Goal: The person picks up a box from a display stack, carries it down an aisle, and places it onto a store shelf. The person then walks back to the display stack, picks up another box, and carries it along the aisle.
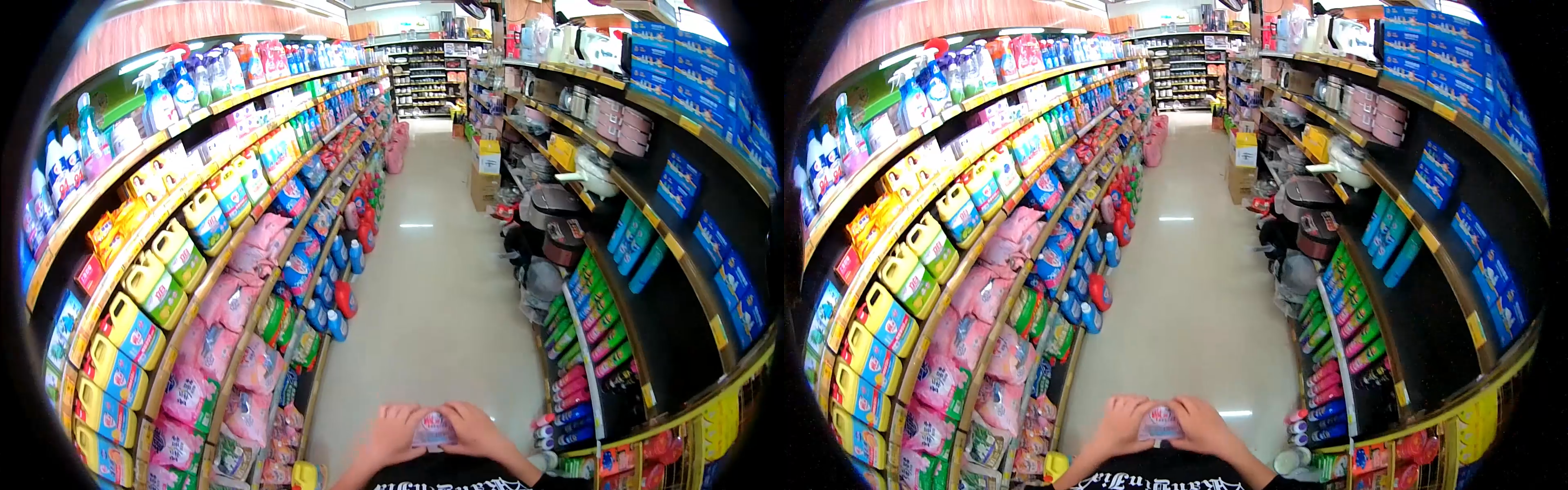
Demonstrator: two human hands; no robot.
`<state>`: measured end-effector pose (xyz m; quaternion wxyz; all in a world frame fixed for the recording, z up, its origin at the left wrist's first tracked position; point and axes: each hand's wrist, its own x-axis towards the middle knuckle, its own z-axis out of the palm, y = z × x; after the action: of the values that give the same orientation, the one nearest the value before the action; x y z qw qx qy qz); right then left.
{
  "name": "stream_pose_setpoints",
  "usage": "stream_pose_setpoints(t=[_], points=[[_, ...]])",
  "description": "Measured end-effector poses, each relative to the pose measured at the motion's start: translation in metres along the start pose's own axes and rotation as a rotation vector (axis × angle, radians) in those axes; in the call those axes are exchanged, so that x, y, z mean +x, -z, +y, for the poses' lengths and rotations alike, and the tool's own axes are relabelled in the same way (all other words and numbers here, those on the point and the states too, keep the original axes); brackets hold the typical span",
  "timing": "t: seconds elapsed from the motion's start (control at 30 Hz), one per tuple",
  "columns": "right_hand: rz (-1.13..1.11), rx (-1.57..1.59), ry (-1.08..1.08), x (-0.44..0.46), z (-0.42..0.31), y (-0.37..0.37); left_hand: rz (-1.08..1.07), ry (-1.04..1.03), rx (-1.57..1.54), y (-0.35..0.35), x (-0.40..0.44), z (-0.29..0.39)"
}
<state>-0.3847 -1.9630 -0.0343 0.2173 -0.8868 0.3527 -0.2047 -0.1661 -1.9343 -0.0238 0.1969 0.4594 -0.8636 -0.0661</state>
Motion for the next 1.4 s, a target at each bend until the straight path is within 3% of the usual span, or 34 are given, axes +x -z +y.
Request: stream_pose_setpoints(t=[0.23,0.57,0.73,0.77,0.87,1.07,1.3,1.4], points=[[-0.054,0.070,-0.007,0.053,0.040,0.006,-0.113,0.128,-0.015,-0.014,0.040,-0.044],[-0.178,0.120,0.199,0.166,0.165,0.050,-0.191,0.232,0.056,-0.026,0.168,-0.115],[-0.102,0.085,0.262,0.219,0.226,0.100,-0.057,0.233,0.064,-0.039,0.252,-0.138],[-0.086,0.061,0.232,0.227,0.240,0.108,0.018,0.200,0.066,-0.048,0.267,-0.143],[-0.088,0.038,0.197,0.246,0.274,0.127,-0.019,0.188,0.181,-0.066,0.310,-0.154],[-0.147,0.015,0.142,0.275,0.327,0.133,-0.069,0.192,0.052,-0.079,0.364,-0.187],[-0.067,0.090,0.015,0.342,0.378,0.135,-0.096,0.172,-0.071,-0.088,0.427,-0.271],[-0.062,0.076,0.026,0.388,0.401,0.136,-0.004,0.157,-0.066,-0.082,0.456,-0.315]])
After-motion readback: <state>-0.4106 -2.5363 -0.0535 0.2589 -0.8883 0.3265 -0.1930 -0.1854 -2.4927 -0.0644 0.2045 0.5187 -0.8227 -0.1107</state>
